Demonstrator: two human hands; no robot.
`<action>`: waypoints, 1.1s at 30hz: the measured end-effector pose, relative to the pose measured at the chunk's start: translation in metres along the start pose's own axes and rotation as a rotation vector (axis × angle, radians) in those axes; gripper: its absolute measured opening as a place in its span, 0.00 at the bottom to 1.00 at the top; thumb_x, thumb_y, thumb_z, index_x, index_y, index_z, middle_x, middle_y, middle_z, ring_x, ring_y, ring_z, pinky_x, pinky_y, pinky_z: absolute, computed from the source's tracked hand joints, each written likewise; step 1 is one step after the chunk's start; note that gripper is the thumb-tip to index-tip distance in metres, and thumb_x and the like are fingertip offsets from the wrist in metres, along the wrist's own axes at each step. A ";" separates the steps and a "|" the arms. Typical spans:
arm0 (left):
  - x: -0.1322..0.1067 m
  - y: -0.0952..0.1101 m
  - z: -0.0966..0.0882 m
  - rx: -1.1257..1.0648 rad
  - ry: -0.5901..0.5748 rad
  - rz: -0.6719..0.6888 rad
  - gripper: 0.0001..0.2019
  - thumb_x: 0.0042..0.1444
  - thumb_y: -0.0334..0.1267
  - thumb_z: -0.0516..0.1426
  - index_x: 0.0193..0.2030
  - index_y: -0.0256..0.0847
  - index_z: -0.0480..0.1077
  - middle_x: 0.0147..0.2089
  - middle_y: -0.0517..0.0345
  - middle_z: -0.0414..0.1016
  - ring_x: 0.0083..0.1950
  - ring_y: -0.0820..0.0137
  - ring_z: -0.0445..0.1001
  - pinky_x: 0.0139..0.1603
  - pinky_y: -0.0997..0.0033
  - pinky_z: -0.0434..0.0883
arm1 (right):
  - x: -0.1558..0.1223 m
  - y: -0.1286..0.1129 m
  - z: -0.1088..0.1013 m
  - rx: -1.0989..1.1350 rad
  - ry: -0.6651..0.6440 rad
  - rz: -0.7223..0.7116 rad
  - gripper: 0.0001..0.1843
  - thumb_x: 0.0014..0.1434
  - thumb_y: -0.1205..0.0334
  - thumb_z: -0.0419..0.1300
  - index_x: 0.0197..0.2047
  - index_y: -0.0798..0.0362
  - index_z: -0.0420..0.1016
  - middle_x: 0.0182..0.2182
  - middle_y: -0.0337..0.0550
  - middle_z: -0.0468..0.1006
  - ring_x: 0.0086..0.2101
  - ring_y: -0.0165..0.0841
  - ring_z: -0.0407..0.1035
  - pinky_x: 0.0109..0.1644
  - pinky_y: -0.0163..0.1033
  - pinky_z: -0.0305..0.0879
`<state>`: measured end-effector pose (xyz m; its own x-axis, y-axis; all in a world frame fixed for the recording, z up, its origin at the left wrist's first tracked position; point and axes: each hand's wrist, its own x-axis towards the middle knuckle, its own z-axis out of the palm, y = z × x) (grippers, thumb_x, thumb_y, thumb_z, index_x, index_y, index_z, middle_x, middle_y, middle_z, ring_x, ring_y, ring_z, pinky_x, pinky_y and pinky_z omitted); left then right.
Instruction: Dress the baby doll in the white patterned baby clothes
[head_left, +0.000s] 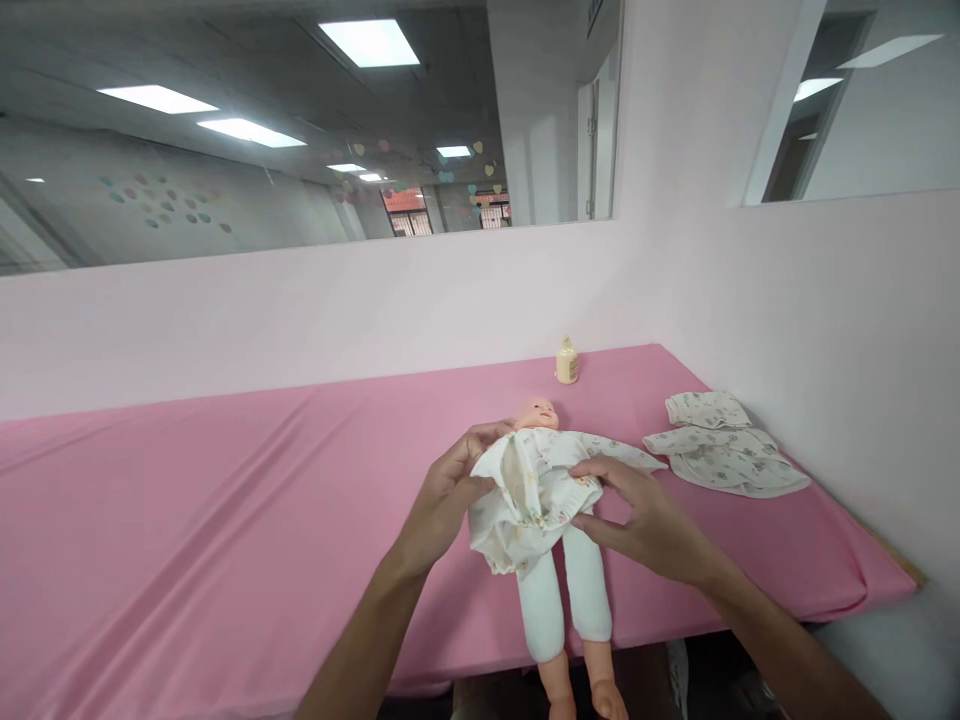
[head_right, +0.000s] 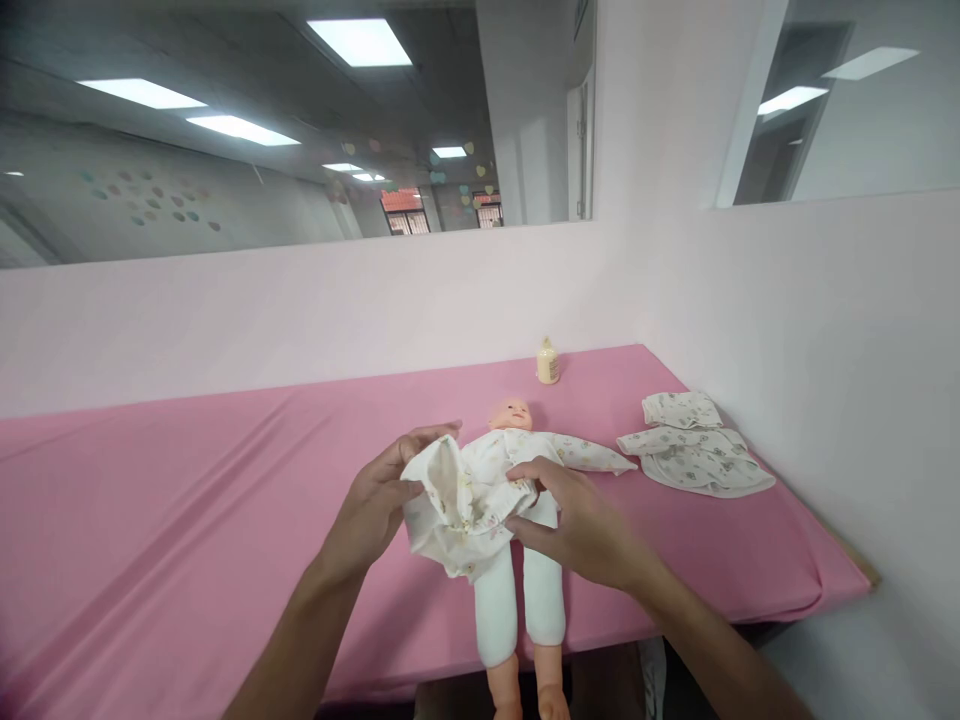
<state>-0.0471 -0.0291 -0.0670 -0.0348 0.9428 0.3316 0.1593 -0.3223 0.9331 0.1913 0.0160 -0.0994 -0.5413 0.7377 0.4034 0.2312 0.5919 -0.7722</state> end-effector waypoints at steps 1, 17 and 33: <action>0.000 0.000 -0.002 -0.013 0.002 -0.052 0.05 0.49 0.35 0.54 0.28 0.40 0.60 0.46 0.50 0.72 0.47 0.62 0.71 0.41 0.66 0.72 | -0.002 0.002 -0.001 -0.058 -0.007 -0.019 0.18 0.57 0.58 0.61 0.52 0.44 0.71 0.47 0.43 0.75 0.46 0.39 0.69 0.48 0.46 0.68; -0.009 0.047 -0.012 -0.024 0.063 -0.069 0.32 0.49 0.41 0.65 0.61 0.45 0.60 0.27 0.65 0.69 0.25 0.76 0.70 0.24 0.79 0.69 | 0.003 -0.028 -0.032 0.585 0.289 0.029 0.15 0.61 0.53 0.59 0.26 0.49 0.62 0.20 0.35 0.61 0.22 0.27 0.55 0.23 0.33 0.56; -0.040 0.034 0.002 0.331 -0.586 0.402 0.13 0.58 0.42 0.58 0.28 0.40 0.61 0.42 0.52 0.73 0.50 0.67 0.70 0.54 0.63 0.68 | -0.056 -0.004 -0.029 0.476 0.311 0.595 0.26 0.53 0.43 0.63 0.23 0.51 0.53 0.19 0.31 0.53 0.20 0.24 0.47 0.21 0.31 0.46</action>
<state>-0.0380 -0.0775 -0.0488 0.5997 0.6802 0.4215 0.3382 -0.6928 0.6369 0.2441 -0.0188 -0.1045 -0.1716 0.9823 -0.0757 0.0032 -0.0763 -0.9971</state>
